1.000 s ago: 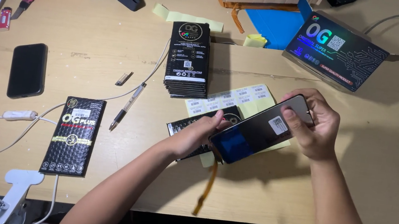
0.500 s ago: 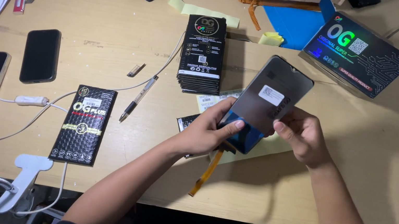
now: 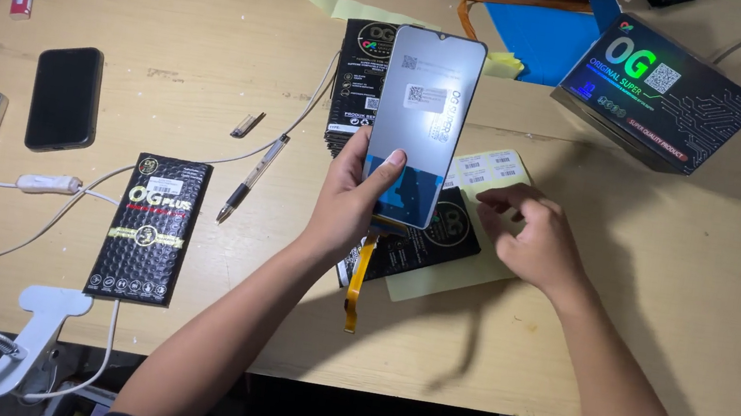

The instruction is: Unpacking smartphone screens from a box, inspecting them for quality, and applying labels or markings.

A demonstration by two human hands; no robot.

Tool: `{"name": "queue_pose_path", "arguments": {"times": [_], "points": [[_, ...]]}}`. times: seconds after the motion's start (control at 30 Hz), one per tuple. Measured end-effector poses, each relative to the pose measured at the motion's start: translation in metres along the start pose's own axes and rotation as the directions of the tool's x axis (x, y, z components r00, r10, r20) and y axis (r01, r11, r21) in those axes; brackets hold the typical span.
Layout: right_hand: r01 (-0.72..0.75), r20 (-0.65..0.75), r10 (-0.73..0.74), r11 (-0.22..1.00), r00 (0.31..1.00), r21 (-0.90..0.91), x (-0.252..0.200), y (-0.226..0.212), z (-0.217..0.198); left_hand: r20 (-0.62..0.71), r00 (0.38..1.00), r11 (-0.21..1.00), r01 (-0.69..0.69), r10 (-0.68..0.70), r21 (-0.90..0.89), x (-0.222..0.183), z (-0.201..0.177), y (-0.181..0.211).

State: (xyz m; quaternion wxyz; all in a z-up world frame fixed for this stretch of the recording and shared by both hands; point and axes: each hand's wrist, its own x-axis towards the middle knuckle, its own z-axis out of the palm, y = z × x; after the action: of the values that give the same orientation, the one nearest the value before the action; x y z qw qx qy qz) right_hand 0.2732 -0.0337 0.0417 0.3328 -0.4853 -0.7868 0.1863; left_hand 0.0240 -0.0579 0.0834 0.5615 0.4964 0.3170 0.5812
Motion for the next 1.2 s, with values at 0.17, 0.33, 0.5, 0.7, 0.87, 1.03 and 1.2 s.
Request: {"name": "queue_pose_path", "arguments": {"times": [0.17,0.33,0.5,0.7,0.87,1.03,1.2], "points": [[-0.166,0.239,0.199,0.974,0.950,-0.151,0.013,-0.044,-0.008,0.062,0.994,0.986,0.081,-0.091,0.147,-0.007,0.006,-0.010],[-0.205,0.246,0.273,0.941,0.930,-0.269,0.002,0.023,0.014,0.133,0.962,0.944,0.199,-0.240,0.262,-0.001,0.011,-0.053],[-0.061,0.228,0.167,0.911,0.959,-0.407,0.003,0.038,0.007,0.002,0.936,0.836,0.314,-0.352,0.450,0.000,0.013,-0.041],[-0.054,0.031,0.081,0.858,0.996,-0.511,-0.001,0.048,0.009,-0.133,0.956,0.870,0.292,-0.260,0.398,0.003,0.018,-0.024],[0.058,0.178,0.015,0.917,0.984,-0.395,0.003,-0.002,0.019,-0.140,0.979,0.916,0.191,-0.151,0.352,-0.001,0.020,-0.020],[0.035,0.366,0.157,0.884,0.917,-0.467,0.005,-0.018,0.009,-0.187,0.982,0.946,0.099,-0.042,0.310,0.001,0.011,-0.028],[0.054,0.131,-0.011,0.942,0.991,-0.332,0.000,0.020,0.019,-0.197,0.980,0.958,0.067,-0.012,0.280,0.001,0.004,-0.043]]}}
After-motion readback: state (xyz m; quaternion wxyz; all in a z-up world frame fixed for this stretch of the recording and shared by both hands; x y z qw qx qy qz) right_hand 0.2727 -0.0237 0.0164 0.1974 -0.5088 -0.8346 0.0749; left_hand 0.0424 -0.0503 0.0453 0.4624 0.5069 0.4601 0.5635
